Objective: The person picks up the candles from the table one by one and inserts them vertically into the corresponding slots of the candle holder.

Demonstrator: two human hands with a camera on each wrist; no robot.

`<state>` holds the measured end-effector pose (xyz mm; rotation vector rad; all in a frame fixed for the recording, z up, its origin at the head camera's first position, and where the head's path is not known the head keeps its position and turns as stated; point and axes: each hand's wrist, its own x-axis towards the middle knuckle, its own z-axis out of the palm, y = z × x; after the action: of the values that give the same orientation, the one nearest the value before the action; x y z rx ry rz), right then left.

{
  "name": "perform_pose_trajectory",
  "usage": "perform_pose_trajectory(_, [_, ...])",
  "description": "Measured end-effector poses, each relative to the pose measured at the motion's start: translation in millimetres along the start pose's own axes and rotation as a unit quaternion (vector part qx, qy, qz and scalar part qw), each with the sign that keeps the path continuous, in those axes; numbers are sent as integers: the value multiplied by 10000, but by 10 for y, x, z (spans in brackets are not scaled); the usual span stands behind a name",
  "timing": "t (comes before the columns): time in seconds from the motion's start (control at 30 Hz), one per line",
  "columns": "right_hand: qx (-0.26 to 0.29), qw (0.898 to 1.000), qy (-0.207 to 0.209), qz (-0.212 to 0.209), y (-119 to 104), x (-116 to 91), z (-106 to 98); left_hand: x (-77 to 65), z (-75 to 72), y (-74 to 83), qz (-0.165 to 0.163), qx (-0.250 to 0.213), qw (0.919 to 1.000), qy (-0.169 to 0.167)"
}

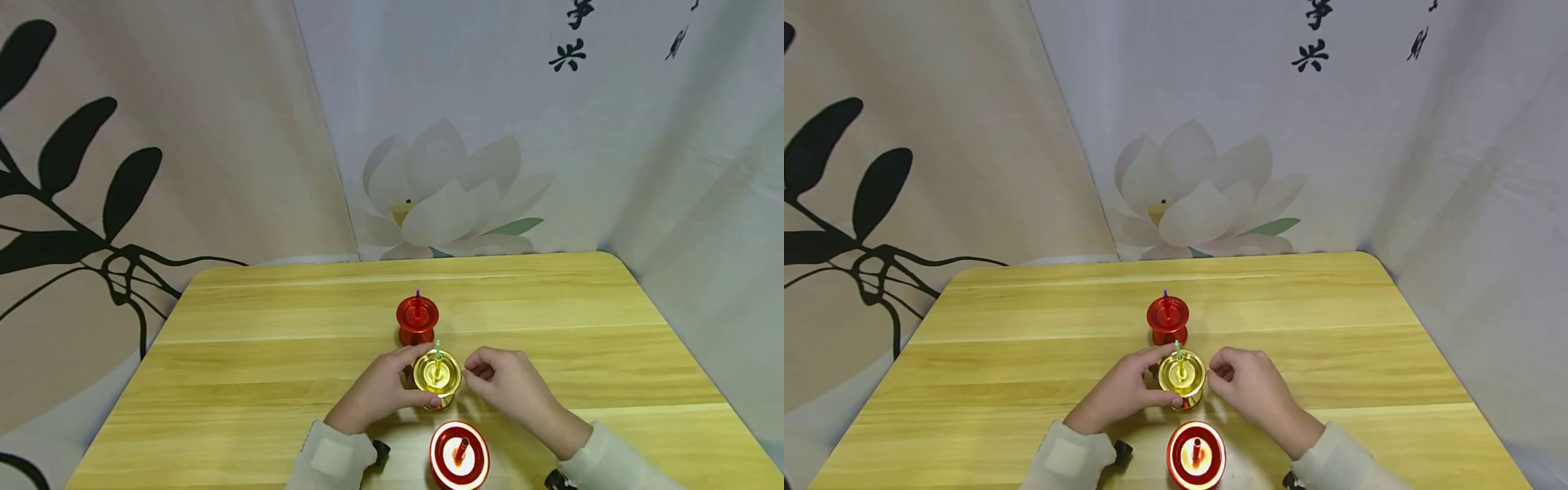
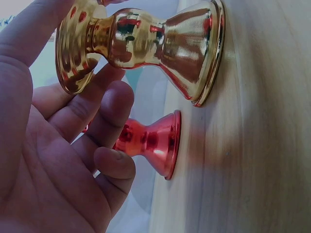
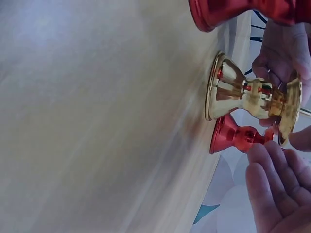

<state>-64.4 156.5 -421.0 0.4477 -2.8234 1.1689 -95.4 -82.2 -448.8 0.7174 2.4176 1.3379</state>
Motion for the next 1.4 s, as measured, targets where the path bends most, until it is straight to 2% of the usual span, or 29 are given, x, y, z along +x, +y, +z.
perform_pose_trajectory(0.2, [-80, 10000, -22, 32, 18, -14, 17, 3, 6, 3, -9, 48, 10000, 2])
perform_pose_trajectory(0.53, [-94, 9995, -295, 109, 88, -45, 61, 7, 13, 5, -38, 84, 10000, 11])
perform_pose_trajectory(0.83, [-131, 9995, -268, 86, 88, -98, 74, 5, 40, 4, -197, -196, 9996, -31])
perform_pose_trajectory(0.97, [-133, 9995, -257, 109, 84, -124, 61, -33, 61, -26, -345, -486, 9982, -5])
perform_pose_trajectory(1.17, [-184, 9995, -255, 72, 86, -175, 29, -134, 55, -73, -392, -903, 9951, 20])
perform_pose_trajectory(1.4, [-240, 9994, -228, 140, 104, -247, 3, -206, 54, -87, -442, -710, 9965, -20])
